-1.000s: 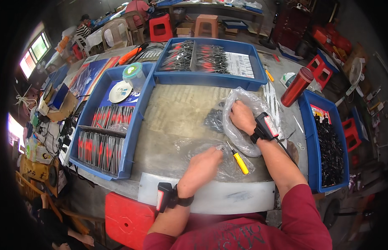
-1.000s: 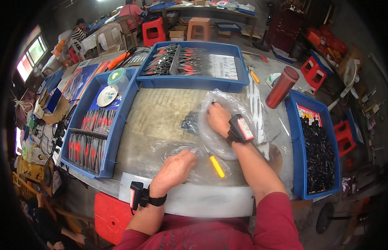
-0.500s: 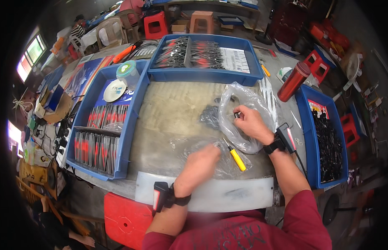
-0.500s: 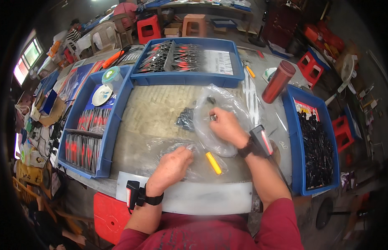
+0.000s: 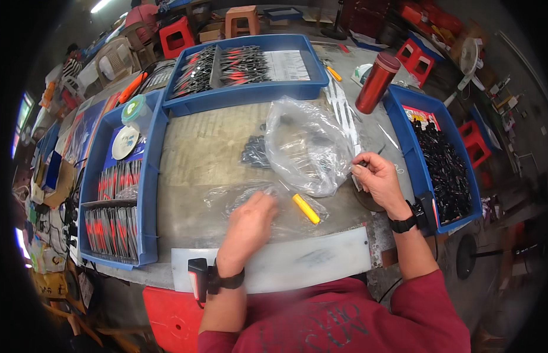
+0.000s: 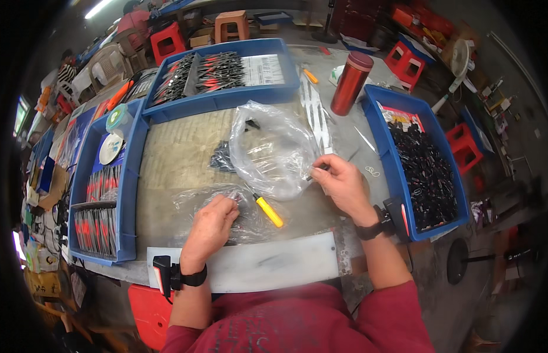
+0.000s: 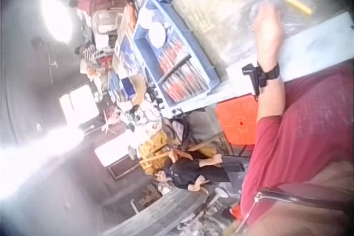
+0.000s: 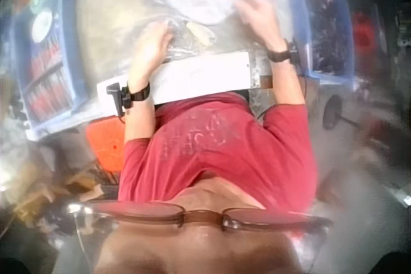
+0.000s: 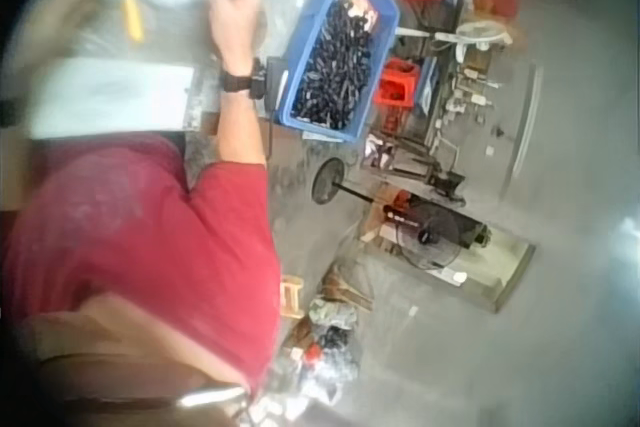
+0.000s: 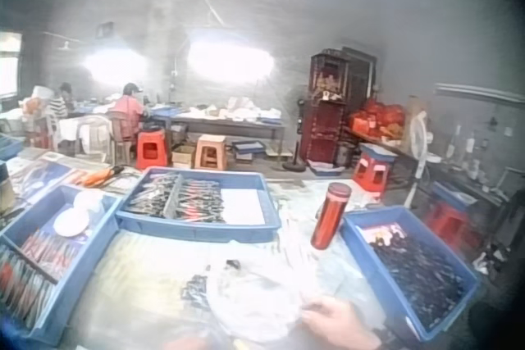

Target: The person repeatedly picks small black components from a plastic bag, uses a yellow-handled tool to press or crimp a connector onto each component, and places the finished items into a blue bin. The process is repeated for multiple units throughout the clip.

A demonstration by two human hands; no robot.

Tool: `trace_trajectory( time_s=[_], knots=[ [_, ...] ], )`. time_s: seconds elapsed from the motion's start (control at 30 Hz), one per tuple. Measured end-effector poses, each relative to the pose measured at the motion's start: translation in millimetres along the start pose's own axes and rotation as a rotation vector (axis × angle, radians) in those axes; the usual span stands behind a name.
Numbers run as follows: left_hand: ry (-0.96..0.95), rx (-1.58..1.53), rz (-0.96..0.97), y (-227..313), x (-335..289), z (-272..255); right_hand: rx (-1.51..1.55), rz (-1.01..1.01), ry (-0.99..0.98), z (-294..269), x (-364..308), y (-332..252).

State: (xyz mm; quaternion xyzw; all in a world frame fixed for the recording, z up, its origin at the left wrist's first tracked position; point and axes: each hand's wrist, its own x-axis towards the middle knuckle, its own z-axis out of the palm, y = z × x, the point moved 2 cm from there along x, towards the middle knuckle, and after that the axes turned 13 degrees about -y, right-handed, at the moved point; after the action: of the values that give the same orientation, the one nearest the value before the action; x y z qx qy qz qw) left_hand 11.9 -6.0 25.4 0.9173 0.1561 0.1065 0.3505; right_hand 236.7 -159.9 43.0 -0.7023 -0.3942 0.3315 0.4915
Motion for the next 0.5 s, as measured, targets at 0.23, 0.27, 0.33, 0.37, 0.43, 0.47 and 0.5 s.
trace_trajectory(
  time_s=[0.23,0.27,0.33,0.37,0.43,0.47,0.5],
  knots=[
    [-0.059,-0.006,0.014,2.9,1.5,-0.6,0.253,-0.058,0.088,-24.9,-23.6,24.2],
    [-0.057,-0.010,0.017,3.2,1.5,-0.5,0.240,-0.037,0.109,-27.3,-25.1,27.1],
    [-0.042,-0.025,0.025,3.8,1.7,0.3,0.217,0.005,0.151,-31.2,-26.7,33.4],
    [-0.031,-0.037,0.030,4.2,1.7,0.8,-0.008,-0.033,0.187,-33.2,-27.3,34.3],
    [-0.022,-0.043,0.031,4.5,2.0,1.1,-0.442,-0.058,0.256,-36.0,-26.3,36.9],
    [-0.026,-0.039,0.026,4.6,1.8,1.2,-0.528,-0.130,0.253,-36.2,-25.7,37.8],
    [-0.026,-0.040,0.019,4.5,1.6,1.2,-0.596,-0.150,0.252,-36.4,-25.0,39.7]
  ],
)
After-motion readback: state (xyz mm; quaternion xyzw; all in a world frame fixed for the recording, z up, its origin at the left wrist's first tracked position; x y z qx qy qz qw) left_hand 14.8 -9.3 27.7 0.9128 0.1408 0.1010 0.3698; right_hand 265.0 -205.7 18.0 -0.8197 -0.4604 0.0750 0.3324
